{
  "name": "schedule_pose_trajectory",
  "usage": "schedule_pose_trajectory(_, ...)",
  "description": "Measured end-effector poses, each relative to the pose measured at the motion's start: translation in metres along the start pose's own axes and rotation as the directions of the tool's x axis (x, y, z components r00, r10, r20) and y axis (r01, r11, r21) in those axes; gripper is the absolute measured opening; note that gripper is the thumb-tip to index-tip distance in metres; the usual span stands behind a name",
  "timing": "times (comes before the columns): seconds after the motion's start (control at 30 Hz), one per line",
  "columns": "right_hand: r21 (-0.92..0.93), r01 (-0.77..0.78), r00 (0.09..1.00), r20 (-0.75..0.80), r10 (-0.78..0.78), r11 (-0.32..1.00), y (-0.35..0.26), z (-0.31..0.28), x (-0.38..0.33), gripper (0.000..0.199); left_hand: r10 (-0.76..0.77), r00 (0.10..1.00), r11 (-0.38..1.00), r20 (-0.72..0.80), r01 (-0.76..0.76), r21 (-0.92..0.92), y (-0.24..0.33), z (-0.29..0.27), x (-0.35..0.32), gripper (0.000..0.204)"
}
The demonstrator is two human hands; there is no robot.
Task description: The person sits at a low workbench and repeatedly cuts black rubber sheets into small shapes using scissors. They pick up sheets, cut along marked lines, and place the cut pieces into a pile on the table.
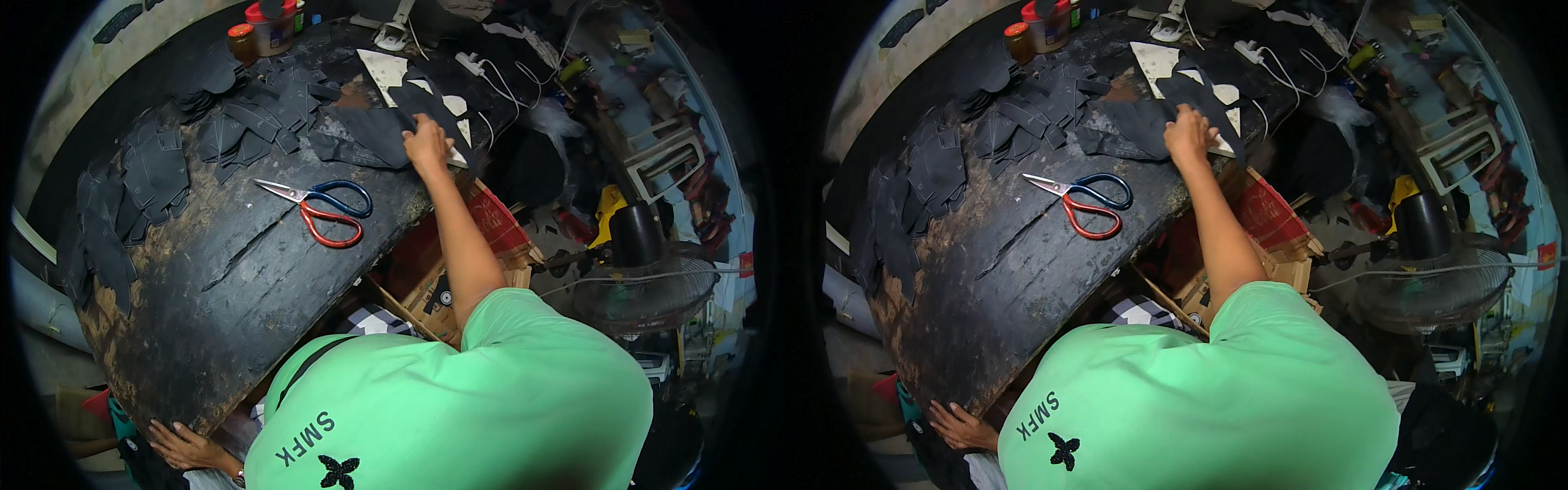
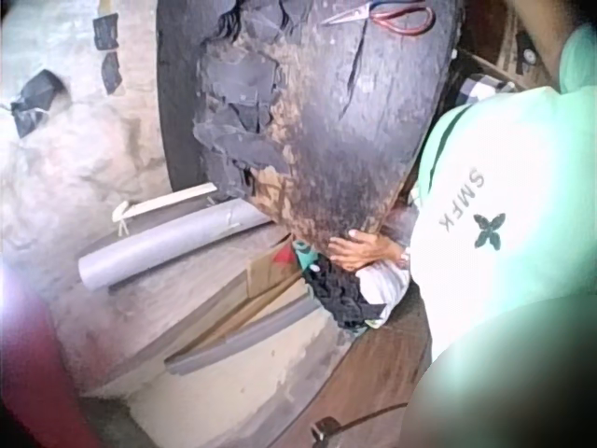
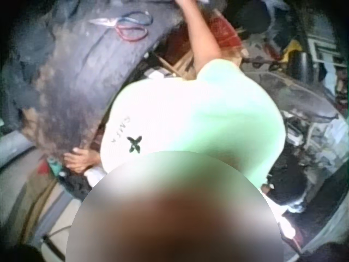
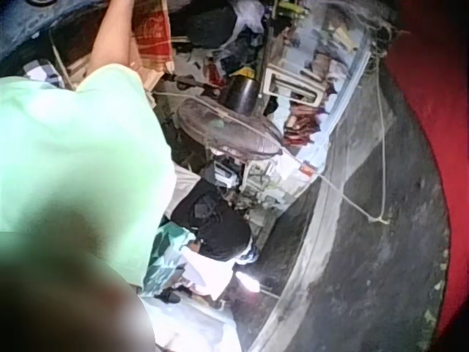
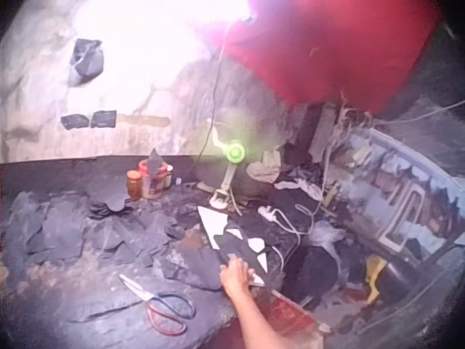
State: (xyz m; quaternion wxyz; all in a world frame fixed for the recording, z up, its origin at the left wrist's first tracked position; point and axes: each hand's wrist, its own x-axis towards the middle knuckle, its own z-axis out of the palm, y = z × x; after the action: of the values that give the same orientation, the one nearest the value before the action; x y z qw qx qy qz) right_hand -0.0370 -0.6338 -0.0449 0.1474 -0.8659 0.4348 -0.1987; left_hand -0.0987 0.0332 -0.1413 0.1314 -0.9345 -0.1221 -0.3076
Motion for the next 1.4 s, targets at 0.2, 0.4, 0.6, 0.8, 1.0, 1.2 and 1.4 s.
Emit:
schedule_pose_trajectory(0.2, 0.143, 0.227, 0.974, -0.054, -0.222, 0.963, 0.019, 0.004, 0.025, 0.037, 0.064, 0.996, 0.997, -0.064, -0.066, -0.03, -0.004, 0.003, -0.001, 0.05)
schedule_pose_trajectory(0.4, 0.258, 0.092, 0.995, -0.052, -0.081, 0.962, 0.091, -0.028, 0.07, 0.043, 0.082, 0.993, 0.996, -0.083, -0.085, -0.035, -0.008, 0.006, 0.001, 0.049)
schedule_pose_trajectory(0.6, 0.226, -0.004, 1.0, -0.017, 0.008, 0.974, 0.16, -0.037, 0.097, 0.029, 0.087, 0.995, 0.996, -0.049, -0.085, 0.033, -0.01, 0.009, 0.002, 0.049)
schedule_pose_trajectory(0.8, 0.031, 0.282, 0.947, -0.166, -0.274, 0.959, 0.158, 0.016, 0.183, 0.033, 0.092, 0.996, 0.995, 0.018, -0.092, 0.03, -0.012, 0.003, 0.002, 0.049)
schedule_pose_trajectory(1.0, 0.146, 0.075, 0.981, -0.189, -0.047, 0.986, 0.163, -0.022, 0.211, 0.029, 0.11, 0.993, 0.989, 0.034, -0.106, -0.104, -0.02, 0.004, 0.002, 0.047)
schedule_pose_trajectory(1.2, -0.285, 0.071, 0.711, -0.657, -0.249, 0.956, 0.173, -0.144, 0.139, 0.018, 0.245, 0.957, 0.804, -0.152, -0.288, -0.52, 0.008, -0.033, 0.04, 0.042)
schedule_pose_trajectory(1.4, -0.369, 0.363, 0.739, -0.445, -0.506, 0.856, 0.043, -0.215, 0.043, 0.018, 0.391, 0.83, -0.121, 0.397, 0.474, -0.872, 0.127, -0.145, 0.06, 0.053)
